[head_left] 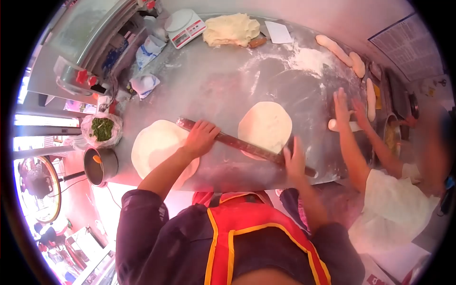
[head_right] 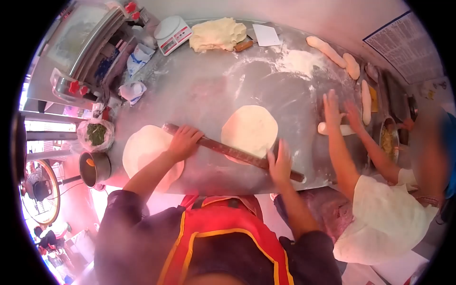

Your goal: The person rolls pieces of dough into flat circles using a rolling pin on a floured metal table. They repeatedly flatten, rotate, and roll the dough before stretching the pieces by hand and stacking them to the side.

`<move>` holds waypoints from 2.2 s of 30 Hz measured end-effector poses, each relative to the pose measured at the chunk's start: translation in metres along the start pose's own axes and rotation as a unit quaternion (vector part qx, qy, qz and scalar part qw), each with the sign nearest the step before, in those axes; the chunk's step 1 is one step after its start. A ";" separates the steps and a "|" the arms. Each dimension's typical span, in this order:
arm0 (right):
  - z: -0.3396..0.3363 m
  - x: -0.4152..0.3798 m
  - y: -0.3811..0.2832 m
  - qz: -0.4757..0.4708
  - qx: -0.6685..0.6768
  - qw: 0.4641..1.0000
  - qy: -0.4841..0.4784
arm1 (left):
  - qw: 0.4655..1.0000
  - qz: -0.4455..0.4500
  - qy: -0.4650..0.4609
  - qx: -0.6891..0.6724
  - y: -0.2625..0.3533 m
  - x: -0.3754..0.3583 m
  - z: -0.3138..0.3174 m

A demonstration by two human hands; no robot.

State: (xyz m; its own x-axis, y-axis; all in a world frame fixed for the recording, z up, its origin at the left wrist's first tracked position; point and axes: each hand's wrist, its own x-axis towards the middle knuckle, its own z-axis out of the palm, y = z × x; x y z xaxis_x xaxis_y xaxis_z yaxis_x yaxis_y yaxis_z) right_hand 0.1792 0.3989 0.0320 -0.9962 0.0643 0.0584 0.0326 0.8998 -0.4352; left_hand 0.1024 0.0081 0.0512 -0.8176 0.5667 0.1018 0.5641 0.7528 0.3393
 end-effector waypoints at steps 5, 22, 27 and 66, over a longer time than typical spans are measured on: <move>0.017 0.174 -0.023 0.171 0.250 0.928 -0.217 | 0.997 0.004 0.079 0.015 0.028 -0.013 -0.029; 0.046 0.141 -0.043 0.087 0.202 0.955 -0.197 | 0.997 -0.060 0.052 0.004 0.041 -0.027 -0.032; -0.019 -0.038 0.001 0.021 0.024 0.999 -0.013 | 0.996 -0.081 0.031 0.002 0.030 -0.002 -0.001; -0.034 -0.056 -0.009 -0.102 0.012 0.992 -0.079 | 0.999 0.013 0.048 0.012 0.003 -0.016 -0.012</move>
State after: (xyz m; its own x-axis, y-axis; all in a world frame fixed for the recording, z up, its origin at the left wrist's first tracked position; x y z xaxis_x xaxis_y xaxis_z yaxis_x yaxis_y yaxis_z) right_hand 0.2378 0.4016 0.0636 -0.9822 -0.1877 0.0074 -0.1708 0.8762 -0.4507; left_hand 0.1161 -0.0026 0.0622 -0.8090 0.5525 0.2007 0.5874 0.7467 0.3122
